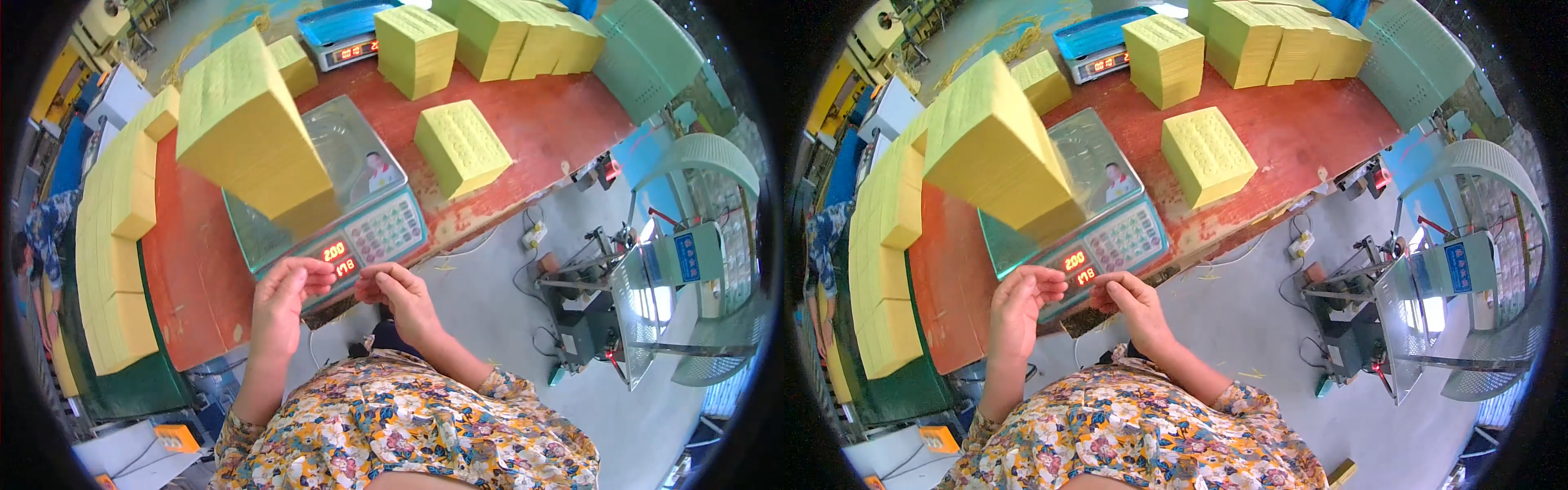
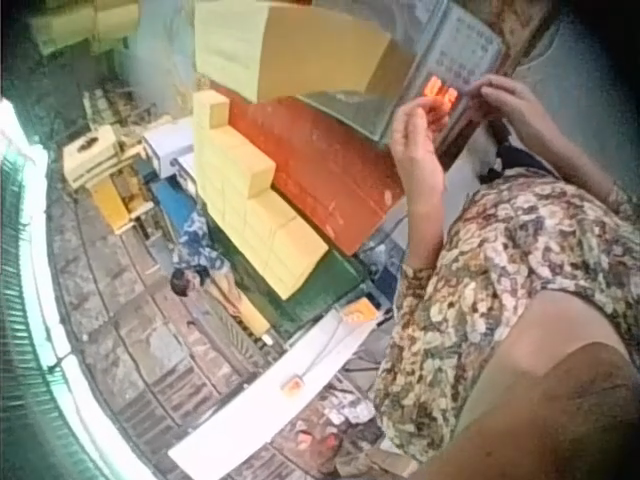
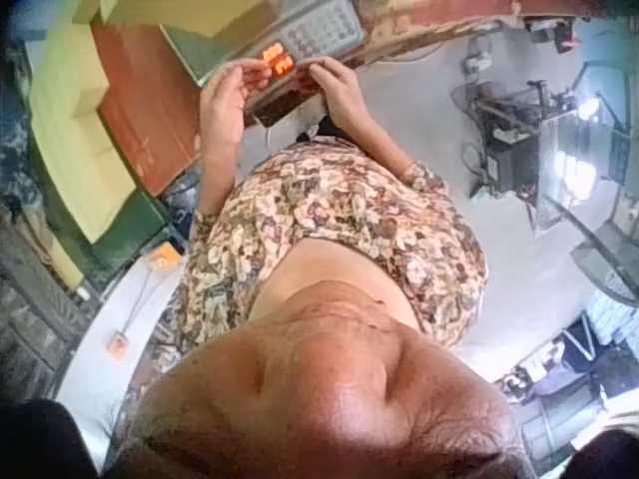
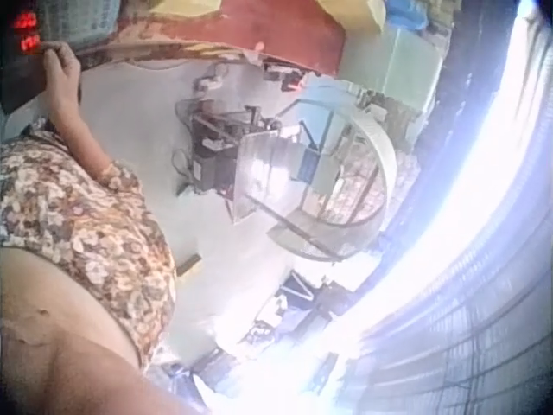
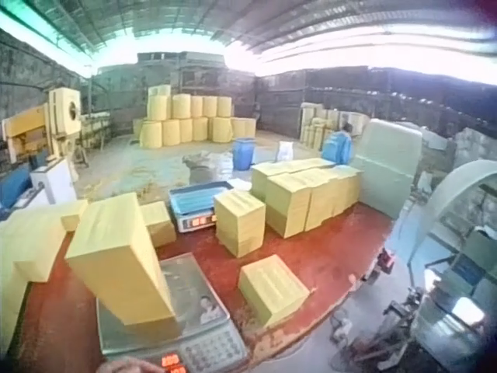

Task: Weighing and stacking yellow textured blocks on a table in a manufacturing facility.

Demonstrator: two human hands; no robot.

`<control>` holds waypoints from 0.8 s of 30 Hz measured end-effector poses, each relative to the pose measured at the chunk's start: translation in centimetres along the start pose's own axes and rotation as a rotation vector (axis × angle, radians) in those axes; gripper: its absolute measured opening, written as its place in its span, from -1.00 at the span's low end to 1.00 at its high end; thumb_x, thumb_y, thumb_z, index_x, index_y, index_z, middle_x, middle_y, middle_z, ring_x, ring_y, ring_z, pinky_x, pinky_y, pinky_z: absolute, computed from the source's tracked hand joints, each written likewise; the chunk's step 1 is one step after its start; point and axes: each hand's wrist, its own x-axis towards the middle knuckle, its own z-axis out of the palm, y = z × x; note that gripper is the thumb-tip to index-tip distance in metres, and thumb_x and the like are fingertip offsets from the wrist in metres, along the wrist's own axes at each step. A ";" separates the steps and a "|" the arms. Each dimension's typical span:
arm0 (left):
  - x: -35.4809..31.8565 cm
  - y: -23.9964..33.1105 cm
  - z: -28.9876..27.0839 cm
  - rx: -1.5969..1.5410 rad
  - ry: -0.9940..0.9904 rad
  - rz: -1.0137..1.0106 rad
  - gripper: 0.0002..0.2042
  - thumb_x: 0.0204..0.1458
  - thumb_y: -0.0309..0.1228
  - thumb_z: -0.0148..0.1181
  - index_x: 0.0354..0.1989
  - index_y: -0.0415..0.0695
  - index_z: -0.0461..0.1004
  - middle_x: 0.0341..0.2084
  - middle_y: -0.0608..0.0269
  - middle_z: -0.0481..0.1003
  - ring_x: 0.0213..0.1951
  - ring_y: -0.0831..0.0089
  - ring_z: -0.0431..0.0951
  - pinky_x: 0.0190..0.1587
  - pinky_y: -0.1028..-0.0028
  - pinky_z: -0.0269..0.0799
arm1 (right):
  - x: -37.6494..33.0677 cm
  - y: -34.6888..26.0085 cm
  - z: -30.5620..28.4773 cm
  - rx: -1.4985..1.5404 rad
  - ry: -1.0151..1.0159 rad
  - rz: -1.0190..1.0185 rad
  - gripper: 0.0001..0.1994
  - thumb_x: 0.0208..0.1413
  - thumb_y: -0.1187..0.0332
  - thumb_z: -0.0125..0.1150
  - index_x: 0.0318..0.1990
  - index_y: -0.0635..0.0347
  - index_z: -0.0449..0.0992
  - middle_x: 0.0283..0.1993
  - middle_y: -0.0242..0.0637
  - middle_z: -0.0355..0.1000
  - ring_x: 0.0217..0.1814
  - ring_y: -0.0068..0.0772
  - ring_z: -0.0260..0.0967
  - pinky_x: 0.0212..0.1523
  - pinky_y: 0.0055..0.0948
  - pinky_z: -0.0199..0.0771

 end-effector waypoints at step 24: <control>18.8 -7.1 20.0 0.831 -0.377 0.843 -0.83 -0.12 -0.56 0.28 -0.33 -0.23 0.46 -0.02 -0.03 0.47 0.01 0.01 0.47 0.07 0.20 0.40 | -1.6 -4.9 -4.5 -0.062 0.284 -0.183 -0.80 0.31 0.39 0.01 -0.11 0.35 0.50 -0.28 -0.32 0.51 -0.21 -0.52 0.45 -0.13 -0.50 0.47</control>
